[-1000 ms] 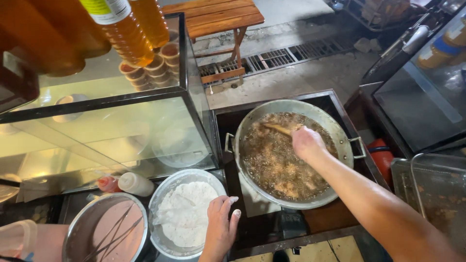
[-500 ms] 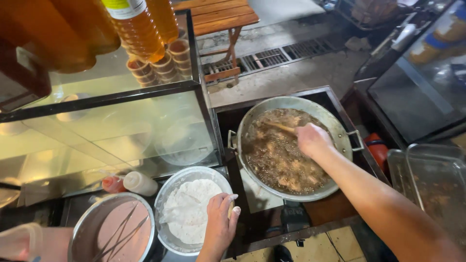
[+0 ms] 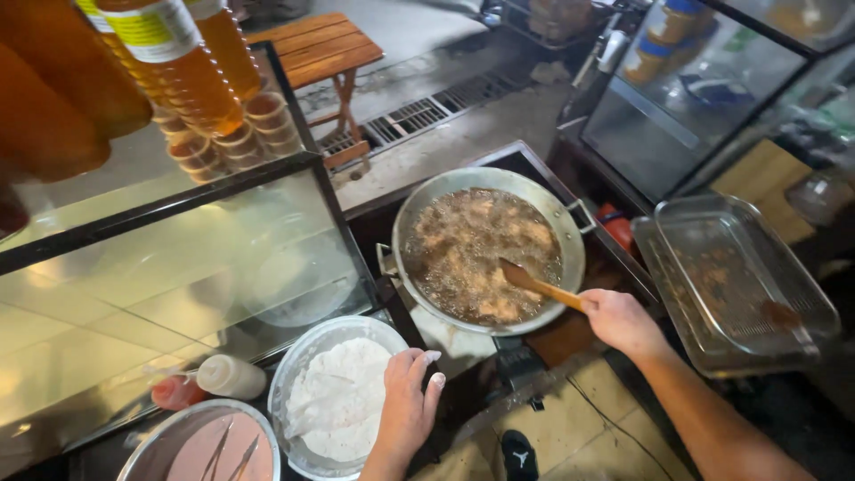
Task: The recorder is frying chicken pieces in a large pan and subsequently battering raw chicken for more frying.
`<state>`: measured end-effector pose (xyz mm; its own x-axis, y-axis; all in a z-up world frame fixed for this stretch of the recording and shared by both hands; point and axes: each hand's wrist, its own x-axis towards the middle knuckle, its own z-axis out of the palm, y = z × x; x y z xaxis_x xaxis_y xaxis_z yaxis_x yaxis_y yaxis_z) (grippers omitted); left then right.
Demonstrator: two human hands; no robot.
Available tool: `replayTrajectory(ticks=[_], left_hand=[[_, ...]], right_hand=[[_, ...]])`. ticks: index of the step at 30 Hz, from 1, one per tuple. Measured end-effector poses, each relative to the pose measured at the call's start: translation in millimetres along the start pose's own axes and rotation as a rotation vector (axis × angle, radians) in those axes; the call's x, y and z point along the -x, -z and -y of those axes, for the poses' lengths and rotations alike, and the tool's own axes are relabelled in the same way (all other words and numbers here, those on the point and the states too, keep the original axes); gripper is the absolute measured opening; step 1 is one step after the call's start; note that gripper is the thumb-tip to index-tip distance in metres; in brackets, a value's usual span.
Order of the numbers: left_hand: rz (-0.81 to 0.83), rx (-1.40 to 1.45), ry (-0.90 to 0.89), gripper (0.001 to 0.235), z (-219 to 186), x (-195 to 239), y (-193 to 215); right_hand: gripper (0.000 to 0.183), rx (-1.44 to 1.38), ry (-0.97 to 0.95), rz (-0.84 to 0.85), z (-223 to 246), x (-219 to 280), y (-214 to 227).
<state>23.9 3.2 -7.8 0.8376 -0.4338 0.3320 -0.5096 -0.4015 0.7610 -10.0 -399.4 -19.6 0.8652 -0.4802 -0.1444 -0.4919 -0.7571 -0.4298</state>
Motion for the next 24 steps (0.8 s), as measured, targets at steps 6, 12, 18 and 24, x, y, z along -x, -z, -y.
replayTrajectory(ticks=[6, 12, 18, 24], left_hand=[[0.052, 0.034, -0.020, 0.033, -12, 3, -1], [0.066, 0.015, -0.030, 0.032, -18, 5, -7], [0.039, -0.012, -0.051, 0.031, -27, 10, -24], [0.025, -0.054, -0.094, 0.032, -45, 25, -80]], right_hand=[[0.028, -0.001, -0.058, -0.033, 14, 10, -29], [0.023, -0.004, -0.028, -0.077, 11, 7, -34], [0.030, -0.051, 0.011, -0.241, -53, 52, -27], [0.038, -0.049, 0.053, -0.179, -165, 82, -77]])
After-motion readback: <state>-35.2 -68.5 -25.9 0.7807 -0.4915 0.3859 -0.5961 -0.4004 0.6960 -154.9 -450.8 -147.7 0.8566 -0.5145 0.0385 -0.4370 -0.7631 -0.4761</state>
